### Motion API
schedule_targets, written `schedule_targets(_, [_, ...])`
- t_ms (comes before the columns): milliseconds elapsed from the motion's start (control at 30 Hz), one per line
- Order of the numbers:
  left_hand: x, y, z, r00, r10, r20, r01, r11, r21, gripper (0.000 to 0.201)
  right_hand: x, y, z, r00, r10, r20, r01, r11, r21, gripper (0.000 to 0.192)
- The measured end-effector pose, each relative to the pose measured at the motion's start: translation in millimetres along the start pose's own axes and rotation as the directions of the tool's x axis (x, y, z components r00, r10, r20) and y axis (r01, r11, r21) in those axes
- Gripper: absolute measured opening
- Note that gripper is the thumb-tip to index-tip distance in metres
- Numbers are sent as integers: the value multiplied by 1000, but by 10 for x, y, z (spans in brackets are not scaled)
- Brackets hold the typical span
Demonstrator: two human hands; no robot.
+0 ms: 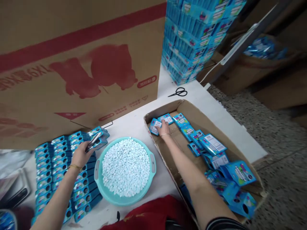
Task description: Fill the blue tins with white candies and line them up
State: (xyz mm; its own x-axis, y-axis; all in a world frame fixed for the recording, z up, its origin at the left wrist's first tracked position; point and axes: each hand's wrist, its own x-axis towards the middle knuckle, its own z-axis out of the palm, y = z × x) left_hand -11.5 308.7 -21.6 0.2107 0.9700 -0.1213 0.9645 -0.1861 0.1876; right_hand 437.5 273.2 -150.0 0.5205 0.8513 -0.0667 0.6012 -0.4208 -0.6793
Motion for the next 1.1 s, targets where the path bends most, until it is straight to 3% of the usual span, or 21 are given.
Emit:
schedule_targets(133, [166,-202,335,997,3,71,-4,1000,16,33,-125,54,41,990,-117,-83,129,979,157,36])
schedule_targets(233, [178,-176,412,999,-31,14,30,999,17,41,-211,85,-48,998,-49,-39,61,920,388,45])
schedule_targets(333, [26,-44,326,994,-32,-102,30,999,-23,51,-333,67,-271,989,96,109,-145,688,711,52])
schedule_targets(400, [-184,72,232,995,8,-103,-17,996,-87,48,-469,28,-505,965,88,247,-258,498,828,44])
schedule_targets(467, [-481,190,154,996,94,-2,-92,978,-189,41,-665,-34,-775,944,34,329,-316,381,869,37])
schedule_targets(533, [-842,308,110,966,196,169,-142,947,-288,34,-912,-115,-1027,932,18,362,-348,324,880,35])
schedule_targets(600, [-1219,444,107,900,245,359,-136,943,-303,29,-1174,-198,-1214,915,23,403,-392,293,872,36])
schedule_targets(700, [-1670,712,197,801,169,574,-100,983,-151,26,-1534,-274,-1344,868,7,496,-478,277,833,36])
schedule_targets(800, [-1851,1003,429,792,51,608,-50,999,-19,23,-1854,-282,-1359,763,-36,645,-610,288,738,36])
schedule_targets(900, [-1806,1235,736,836,28,548,-5,999,-44,19,-2178,-284,-1376,560,-161,813,-751,316,580,47])
schedule_targets(1000, [-1689,1390,1013,876,52,480,8,992,-123,20,-2476,-331,-1415,358,-292,887,-816,365,449,57])
schedule_targets(1033, [-1654,1428,1091,889,58,454,13,988,-152,21,-2552,-357,-1427,313,-317,895,-816,392,424,59])
schedule_targets(1100, [-1594,1491,1223,914,61,402,25,978,-206,22,-2646,-421,-1445,289,-344,893,-774,465,430,58])
